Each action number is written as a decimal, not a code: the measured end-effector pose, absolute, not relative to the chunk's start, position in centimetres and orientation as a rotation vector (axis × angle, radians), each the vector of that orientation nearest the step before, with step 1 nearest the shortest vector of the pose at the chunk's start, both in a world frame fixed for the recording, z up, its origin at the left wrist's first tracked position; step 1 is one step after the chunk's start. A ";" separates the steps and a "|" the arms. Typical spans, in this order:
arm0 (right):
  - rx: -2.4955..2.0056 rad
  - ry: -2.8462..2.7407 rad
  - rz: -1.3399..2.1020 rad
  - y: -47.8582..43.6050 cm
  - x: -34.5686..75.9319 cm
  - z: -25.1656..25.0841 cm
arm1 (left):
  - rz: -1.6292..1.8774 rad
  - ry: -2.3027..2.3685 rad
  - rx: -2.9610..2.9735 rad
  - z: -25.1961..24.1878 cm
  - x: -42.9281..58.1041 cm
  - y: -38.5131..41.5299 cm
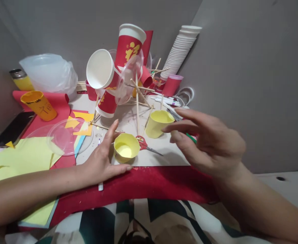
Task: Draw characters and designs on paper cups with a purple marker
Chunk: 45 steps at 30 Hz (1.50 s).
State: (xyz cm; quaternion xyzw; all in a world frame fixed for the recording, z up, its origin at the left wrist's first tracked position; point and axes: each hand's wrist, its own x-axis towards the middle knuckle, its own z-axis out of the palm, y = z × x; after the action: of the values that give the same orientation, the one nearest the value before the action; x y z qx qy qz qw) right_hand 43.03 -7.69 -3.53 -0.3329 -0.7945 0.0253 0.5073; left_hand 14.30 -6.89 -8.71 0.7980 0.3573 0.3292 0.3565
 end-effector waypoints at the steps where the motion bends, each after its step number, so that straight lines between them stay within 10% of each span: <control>1: -0.792 -1.935 0.090 -7.4 42.8 -3.8 | 0.863 0.931 2.042 -8.9 14.4 -6.8; 45: -0.730 -2.301 0.320 -6.1 40.3 -6.4 | 0.847 0.797 1.964 -8.8 13.5 -4.9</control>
State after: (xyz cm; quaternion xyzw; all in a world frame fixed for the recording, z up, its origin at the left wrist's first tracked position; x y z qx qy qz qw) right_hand 40.31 -6.08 -6.40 -0.2812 -0.8865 0.1233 0.3460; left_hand 13.54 -4.86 -8.76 0.7822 0.3175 0.3374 0.4166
